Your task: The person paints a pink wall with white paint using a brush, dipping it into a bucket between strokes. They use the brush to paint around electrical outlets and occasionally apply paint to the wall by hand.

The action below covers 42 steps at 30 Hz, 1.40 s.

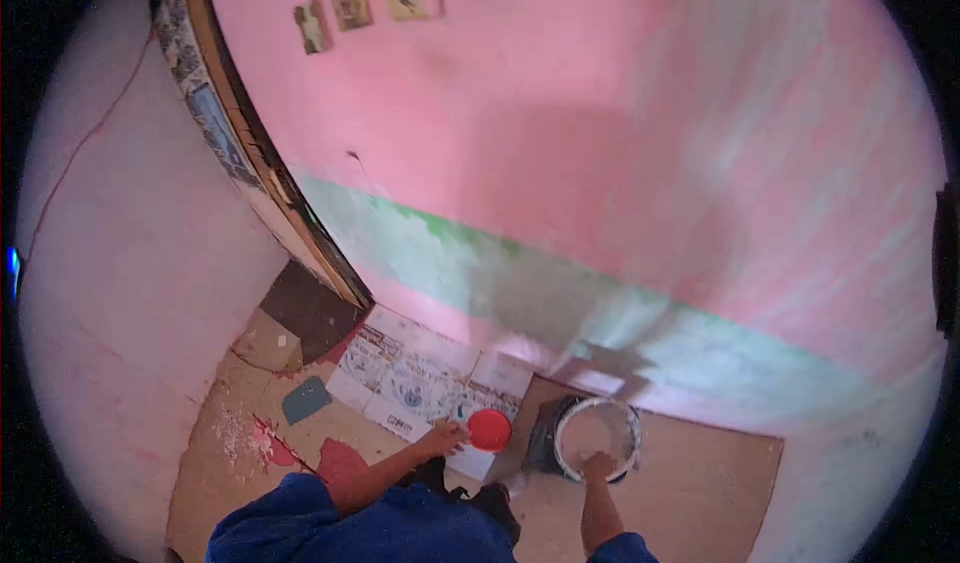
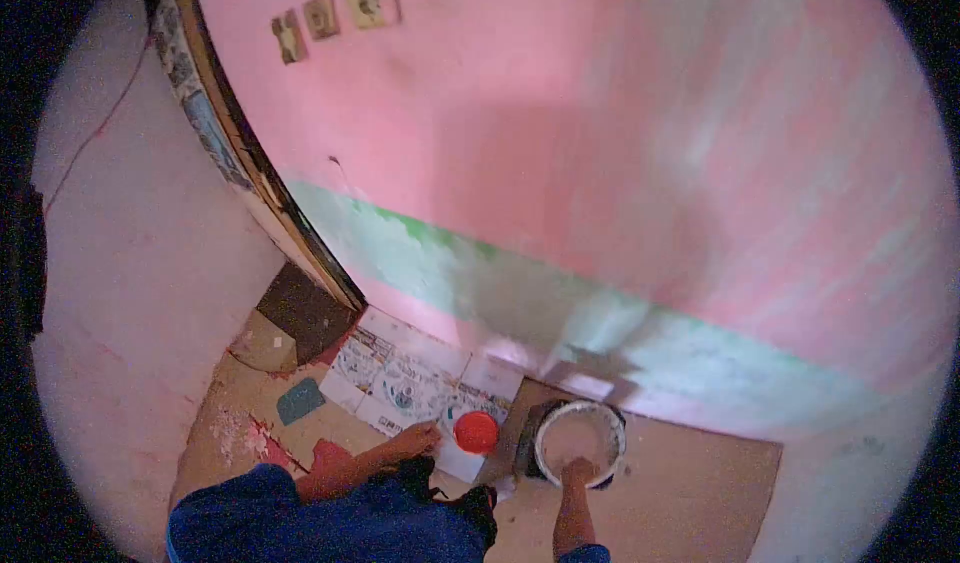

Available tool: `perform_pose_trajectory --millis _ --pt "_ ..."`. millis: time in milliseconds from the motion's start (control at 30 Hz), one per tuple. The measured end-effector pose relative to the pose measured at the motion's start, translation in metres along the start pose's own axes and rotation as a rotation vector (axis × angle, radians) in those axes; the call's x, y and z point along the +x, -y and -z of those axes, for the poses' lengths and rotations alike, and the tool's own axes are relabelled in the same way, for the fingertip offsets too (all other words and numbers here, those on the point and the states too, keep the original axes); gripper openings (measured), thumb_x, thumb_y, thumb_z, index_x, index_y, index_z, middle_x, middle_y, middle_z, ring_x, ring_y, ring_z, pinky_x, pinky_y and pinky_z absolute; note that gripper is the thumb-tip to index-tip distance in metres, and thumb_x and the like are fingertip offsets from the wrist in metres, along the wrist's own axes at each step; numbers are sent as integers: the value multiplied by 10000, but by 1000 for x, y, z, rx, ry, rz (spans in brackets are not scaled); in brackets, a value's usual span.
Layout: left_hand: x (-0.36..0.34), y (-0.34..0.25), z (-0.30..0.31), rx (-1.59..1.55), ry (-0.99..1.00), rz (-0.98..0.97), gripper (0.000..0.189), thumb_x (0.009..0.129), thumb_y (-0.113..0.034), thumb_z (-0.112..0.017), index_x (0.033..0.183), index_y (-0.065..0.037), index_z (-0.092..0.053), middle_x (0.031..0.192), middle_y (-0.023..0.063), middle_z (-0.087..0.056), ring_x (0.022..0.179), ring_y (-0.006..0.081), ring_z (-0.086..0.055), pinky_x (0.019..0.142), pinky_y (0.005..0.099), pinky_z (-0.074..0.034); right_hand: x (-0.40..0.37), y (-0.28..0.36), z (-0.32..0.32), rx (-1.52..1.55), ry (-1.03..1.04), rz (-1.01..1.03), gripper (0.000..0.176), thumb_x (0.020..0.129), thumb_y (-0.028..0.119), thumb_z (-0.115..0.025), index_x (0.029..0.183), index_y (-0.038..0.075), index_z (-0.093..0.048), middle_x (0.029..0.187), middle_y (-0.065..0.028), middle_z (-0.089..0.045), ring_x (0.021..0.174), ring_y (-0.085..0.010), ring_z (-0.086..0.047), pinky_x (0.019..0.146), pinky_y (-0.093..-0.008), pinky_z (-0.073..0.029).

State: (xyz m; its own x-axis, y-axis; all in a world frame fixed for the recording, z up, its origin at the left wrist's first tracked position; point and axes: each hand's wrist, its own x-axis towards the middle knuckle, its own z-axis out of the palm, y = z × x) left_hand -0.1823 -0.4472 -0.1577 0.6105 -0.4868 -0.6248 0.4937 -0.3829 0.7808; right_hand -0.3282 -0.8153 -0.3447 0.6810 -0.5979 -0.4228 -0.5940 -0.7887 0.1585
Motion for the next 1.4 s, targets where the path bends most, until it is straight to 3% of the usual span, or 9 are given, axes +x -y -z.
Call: perform_pose_trajectory --millis 233,333,467,567,700,900,1100,1267,1400 --pt "-30 -10 29 -162 -229 50 319 854 -320 -521 1000 -36 -516 877 70 -564 785 160 -542 679 297 -453 -3 -28 -13 217 -9 -81 291 727 353 -561 719 81 -662 790 -101 -648 763 -249 -629 617 -357 -498" --pt "-13 -1 44 -213 -245 43 294 848 -300 -523 985 -41 -515 882 70 -565 784 164 -554 687 302 -466 -8 -55 -37 296 -275 0 289 728 307 -553 708 35 -648 689 -110 -623 631 -240 -614 528 -335 -470" --pt "-3 -33 57 -314 -261 -28 274 838 -269 -522 1006 -52 -522 910 66 -574 783 169 -574 684 315 -480 -4 -73 -45 1072 -187 -312 268 751 250 -562 704 -11 -601 624 -100 -562 551 -216 -546 483 -351 -414" --pt "21 -69 85 -303 -248 -242 280 831 -262 -539 1026 -62 -533 925 58 -577 778 165 -577 671 313 -482 -56 -46 84 1594 -256 -315 253 790 236 -564 743 -12 -586 594 -46 -503 543 -170 -498 485 -323 -395" --pt "28 -199 110 -239 -222 -462 275 850 -281 -528 1019 -65 -537 914 49 -575 831 149 -555 694 310 -472 -104 13 260 1595 -461 21 253 858 262 -529 764 30 -572 587 18 -436 524 -77 -427 443 -239 -327" --pt "11 -421 133 -49 -287 -1072 191 847 -241 -550 911 -69 -493 908 32 -545 856 141 -533 723 311 -453 -113 114 464 1903 -294 443 145 884 196 -494 807 74 -479 579 24 -415 450 -58 -377 402 -196 -287" --pt "-14 -517 170 286 -682 -1527 258 829 -157 -573 1020 -14 -475 981 101 -516 896 199 -519 754 324 -435 -142 221 654 2050 -588 719 106 885 150 -482 901 49 -508 671 1 -481 469 -55 -400 396 -186 -296" --pt "0 -525 207 623 -757 -1850 288 810 -98 -562 1060 4 -463 1040 179 -487 973 316 -476 822 367 -404 -153 270 730 2005 -773 813 103 875 154 -489 871 54 -514 643 14 -470 463 -43 -392 382 -178 -289" --pt "10 -507 212 645 -648 -1794 305 790 -72 -578 1063 -1 -461 1048 177 -490 1000 318 -475 851 391 -386 -115 305 667 2011 -602 471 108 858 157 -499 816 59 -514 589 44 -434 435 -26 -368 357 -176 -256"
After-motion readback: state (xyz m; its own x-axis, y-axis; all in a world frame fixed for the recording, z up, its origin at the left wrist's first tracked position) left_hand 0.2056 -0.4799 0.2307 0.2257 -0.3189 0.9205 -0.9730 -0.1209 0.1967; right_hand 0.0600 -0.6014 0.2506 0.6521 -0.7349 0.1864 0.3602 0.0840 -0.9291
